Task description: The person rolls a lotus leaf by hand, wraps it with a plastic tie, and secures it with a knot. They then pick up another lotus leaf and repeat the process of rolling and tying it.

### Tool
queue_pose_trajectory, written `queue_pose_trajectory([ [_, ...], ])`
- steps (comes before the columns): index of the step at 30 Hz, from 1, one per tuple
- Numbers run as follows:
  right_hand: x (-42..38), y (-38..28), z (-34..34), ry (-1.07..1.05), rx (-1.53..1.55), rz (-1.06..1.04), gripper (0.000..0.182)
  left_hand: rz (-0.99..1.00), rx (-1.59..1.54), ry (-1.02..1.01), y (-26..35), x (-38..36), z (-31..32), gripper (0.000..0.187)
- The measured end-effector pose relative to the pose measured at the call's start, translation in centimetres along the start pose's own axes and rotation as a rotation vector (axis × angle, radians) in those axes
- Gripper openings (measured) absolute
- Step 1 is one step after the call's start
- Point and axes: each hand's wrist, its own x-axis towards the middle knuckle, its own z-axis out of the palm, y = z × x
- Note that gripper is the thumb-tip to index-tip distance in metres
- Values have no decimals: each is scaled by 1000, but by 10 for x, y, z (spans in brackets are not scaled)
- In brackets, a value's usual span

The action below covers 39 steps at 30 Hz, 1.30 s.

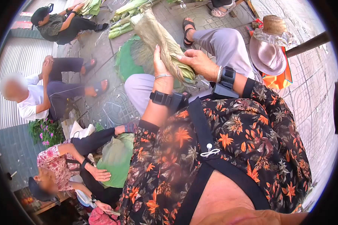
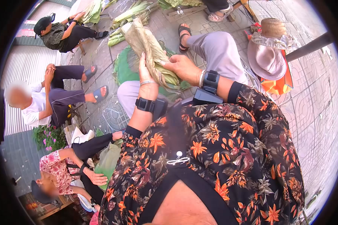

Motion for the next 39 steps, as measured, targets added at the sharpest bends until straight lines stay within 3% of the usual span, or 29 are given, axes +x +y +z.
queue_pose_trajectory([
  [4,9,17,6,173,-384,-357,36,30,75,174,-5,0,6,51],
  [7,-4,-4,9,147,-648,-456,32,56,91,261,-7,3,4,50],
  [17,-2,-6,10,-24,-712,-435,51,160,87,468,-6,1,0,48],
  [18,-1,-7,8,-43,-703,-408,50,185,96,499,-7,-1,4,48],
  [20,4,-7,2,-83,-686,-353,46,152,23,321,-7,4,-12,51],
  [23,4,-4,-5,-185,-222,-325,36,121,-43,106,-1,-10,-4,51],
  [24,6,-5,-8,-201,-198,-300,29,110,-56,42,1,-15,1,51],
  [30,-1,-5,-13,-257,1,-21,28,150,8,163,-3,-11,-5,49],
  [39,-3,12,-10,-258,253,45,23,123,114,42,-5,-11,-15,50],
])
